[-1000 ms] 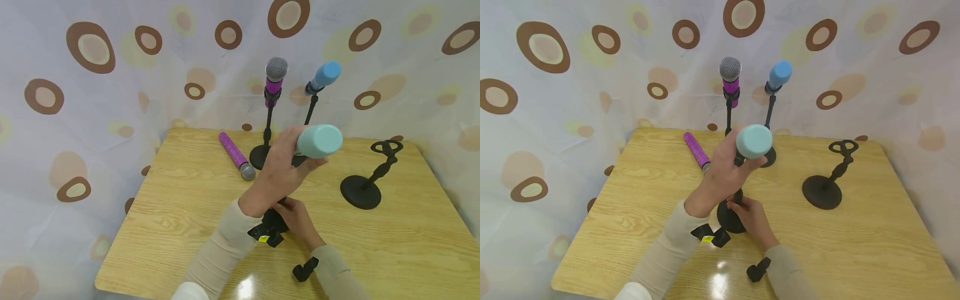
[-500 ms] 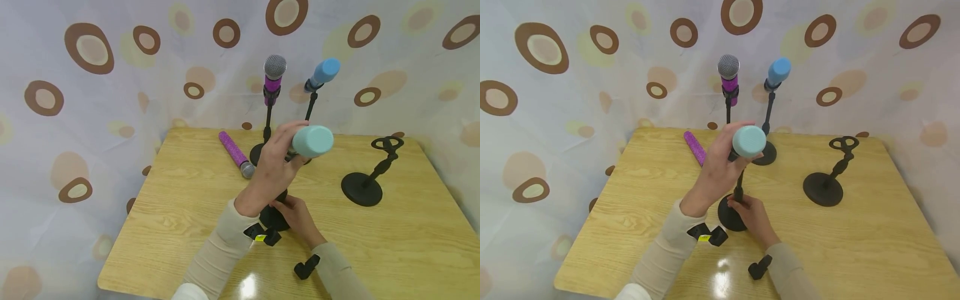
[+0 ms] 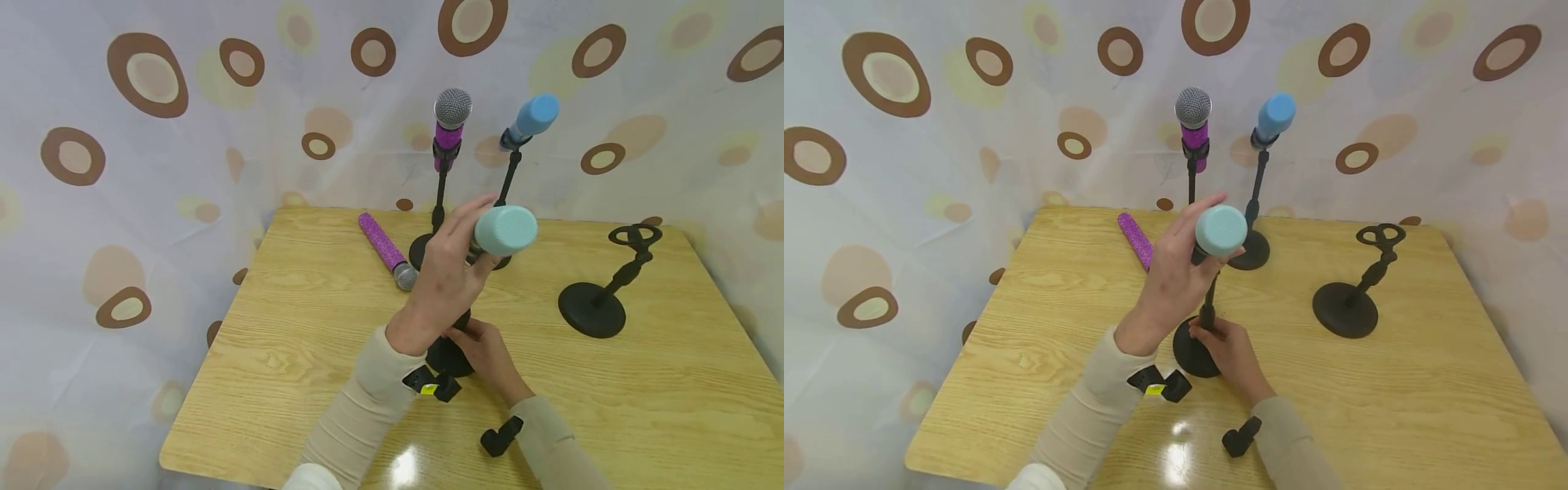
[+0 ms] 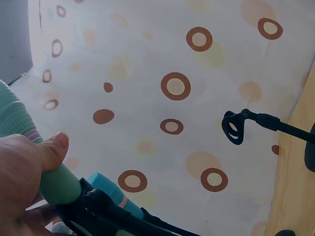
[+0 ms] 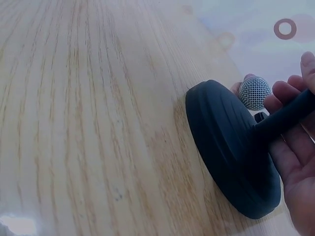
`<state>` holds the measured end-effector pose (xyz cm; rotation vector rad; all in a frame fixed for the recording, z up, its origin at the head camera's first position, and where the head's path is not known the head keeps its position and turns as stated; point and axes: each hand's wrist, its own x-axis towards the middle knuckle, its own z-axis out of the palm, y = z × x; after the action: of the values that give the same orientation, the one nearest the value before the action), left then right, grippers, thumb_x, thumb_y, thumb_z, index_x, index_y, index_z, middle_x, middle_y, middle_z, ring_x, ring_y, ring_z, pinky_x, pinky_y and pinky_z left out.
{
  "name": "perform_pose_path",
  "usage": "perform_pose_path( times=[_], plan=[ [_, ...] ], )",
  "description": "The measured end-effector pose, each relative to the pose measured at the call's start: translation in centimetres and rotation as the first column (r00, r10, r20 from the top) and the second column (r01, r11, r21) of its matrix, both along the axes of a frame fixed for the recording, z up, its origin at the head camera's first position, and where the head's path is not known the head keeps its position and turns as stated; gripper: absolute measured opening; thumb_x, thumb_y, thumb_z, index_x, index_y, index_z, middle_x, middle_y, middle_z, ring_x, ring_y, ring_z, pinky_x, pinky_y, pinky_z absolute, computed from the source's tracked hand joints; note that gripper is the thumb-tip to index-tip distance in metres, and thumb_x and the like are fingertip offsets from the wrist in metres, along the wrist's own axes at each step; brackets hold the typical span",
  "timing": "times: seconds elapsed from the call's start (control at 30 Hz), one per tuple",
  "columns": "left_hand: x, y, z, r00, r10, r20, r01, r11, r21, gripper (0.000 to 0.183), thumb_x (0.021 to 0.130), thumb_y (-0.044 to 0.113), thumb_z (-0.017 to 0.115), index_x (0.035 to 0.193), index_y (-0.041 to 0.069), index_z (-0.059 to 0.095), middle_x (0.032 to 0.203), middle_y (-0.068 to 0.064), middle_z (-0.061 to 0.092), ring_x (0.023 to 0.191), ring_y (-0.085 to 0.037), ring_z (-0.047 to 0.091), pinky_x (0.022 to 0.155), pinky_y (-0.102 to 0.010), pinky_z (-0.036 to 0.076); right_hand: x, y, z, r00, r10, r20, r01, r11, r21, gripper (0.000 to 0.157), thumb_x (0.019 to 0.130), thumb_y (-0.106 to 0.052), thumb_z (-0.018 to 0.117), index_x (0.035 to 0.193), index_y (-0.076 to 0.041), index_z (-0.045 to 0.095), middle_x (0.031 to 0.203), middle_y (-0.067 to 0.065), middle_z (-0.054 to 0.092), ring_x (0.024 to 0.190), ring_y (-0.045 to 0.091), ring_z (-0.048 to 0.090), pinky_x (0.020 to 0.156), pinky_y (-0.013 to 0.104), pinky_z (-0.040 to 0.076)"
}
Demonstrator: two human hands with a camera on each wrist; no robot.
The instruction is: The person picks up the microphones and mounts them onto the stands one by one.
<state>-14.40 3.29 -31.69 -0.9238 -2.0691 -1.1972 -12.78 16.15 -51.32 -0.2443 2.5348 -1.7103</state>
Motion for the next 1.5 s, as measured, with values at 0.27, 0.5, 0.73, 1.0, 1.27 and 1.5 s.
perform_pose_path(
  times=[0.27, 0.5, 0.73, 1.0, 1.27, 1.5],
  plan=[
    [-0.5, 0.0, -0.2, 0.999, -0.026, -0.018, 0.027, 0.999, 0.026, 0.048, 0.083, 0.014, 0.063, 0.126, 0.005, 0.045, 0.131, -0.010, 0.046, 0.124, -0.011, 0.042, 0.103, -0.019, 0.031, 0.2, -0.1, 0.5, 0.999, -0.014, 0.029, 0.014, 1.000, 0.008, 0.028, 0.083, -0.047, 0.056, 0.097, -0.024, 0.065, 0.094, -0.007, 0.066, 0.090, 0.008, 0.061, 0.084, 0.026, 0.049],
    [-0.7, -0.1, -0.3, 0.997, -0.074, 0.007, 0.074, 0.997, 0.032, 0.051, 0.082, 0.011, 0.063, 0.128, 0.006, 0.043, 0.129, -0.009, 0.048, 0.124, -0.009, 0.042, 0.103, -0.019, 0.031, 1.3, -0.8, 2.7, 1.000, -0.019, 0.021, 0.020, 0.998, -0.060, 0.023, 0.087, -0.030, 0.057, 0.100, -0.012, 0.066, 0.096, 0.002, 0.067, 0.094, 0.016, 0.062, 0.085, 0.031, 0.049],
    [-0.6, 0.1, -0.6, 0.996, -0.084, 0.015, 0.084, 0.996, 0.033, 0.052, 0.082, 0.011, 0.062, 0.129, 0.006, 0.041, 0.129, -0.009, 0.047, 0.125, -0.010, 0.041, 0.104, -0.020, 0.031, 0.6, -0.4, 0.6, 0.999, -0.038, -0.002, 0.038, 0.999, -0.007, 0.028, 0.084, -0.044, 0.055, 0.099, -0.023, 0.064, 0.096, -0.006, 0.066, 0.091, 0.008, 0.061, 0.084, 0.026, 0.049],
    [-0.4, 0.1, -2.1, 0.992, -0.083, 0.100, 0.079, 0.996, 0.046, 0.054, 0.086, 0.023, 0.058, 0.135, 0.016, 0.034, 0.131, 0.000, 0.044, 0.121, -0.005, 0.040, 0.102, -0.021, 0.034, 0.5, -0.4, -0.2, 0.999, -0.041, -0.024, 0.039, 0.998, -0.048, 0.029, 0.084, -0.045, 0.055, 0.101, -0.025, 0.065, 0.097, -0.007, 0.067, 0.091, 0.007, 0.062, 0.081, 0.024, 0.050],
    [0.6, -1.1, -4.9, 0.949, -0.093, 0.301, 0.080, 0.995, 0.057, 0.067, 0.089, 0.027, 0.054, 0.143, 0.022, 0.016, 0.144, 0.005, 0.027, 0.131, -0.006, 0.028, 0.105, -0.032, 0.032, 0.5, -0.3, -0.2, 0.999, -0.037, -0.031, 0.035, 0.998, -0.053, 0.028, 0.085, -0.043, 0.054, 0.100, -0.023, 0.064, 0.095, -0.005, 0.067, 0.089, 0.011, 0.063, 0.076, 0.023, 0.051],
    [1.9, -2.7, -12.3, 0.891, 0.057, 0.451, 0.037, 0.980, -0.196, 0.050, 0.095, 0.029, 0.042, 0.140, 0.013, 0.027, 0.144, -0.005, 0.028, 0.132, -0.015, 0.029, 0.104, -0.035, 0.034, 0.8, 0.1, -0.5, 0.994, -0.005, -0.105, 0.008, 0.999, 0.033, 0.028, 0.089, -0.039, 0.051, 0.110, -0.023, 0.060, 0.104, -0.006, 0.065, 0.096, 0.007, 0.061, 0.080, 0.025, 0.050]
  ],
)
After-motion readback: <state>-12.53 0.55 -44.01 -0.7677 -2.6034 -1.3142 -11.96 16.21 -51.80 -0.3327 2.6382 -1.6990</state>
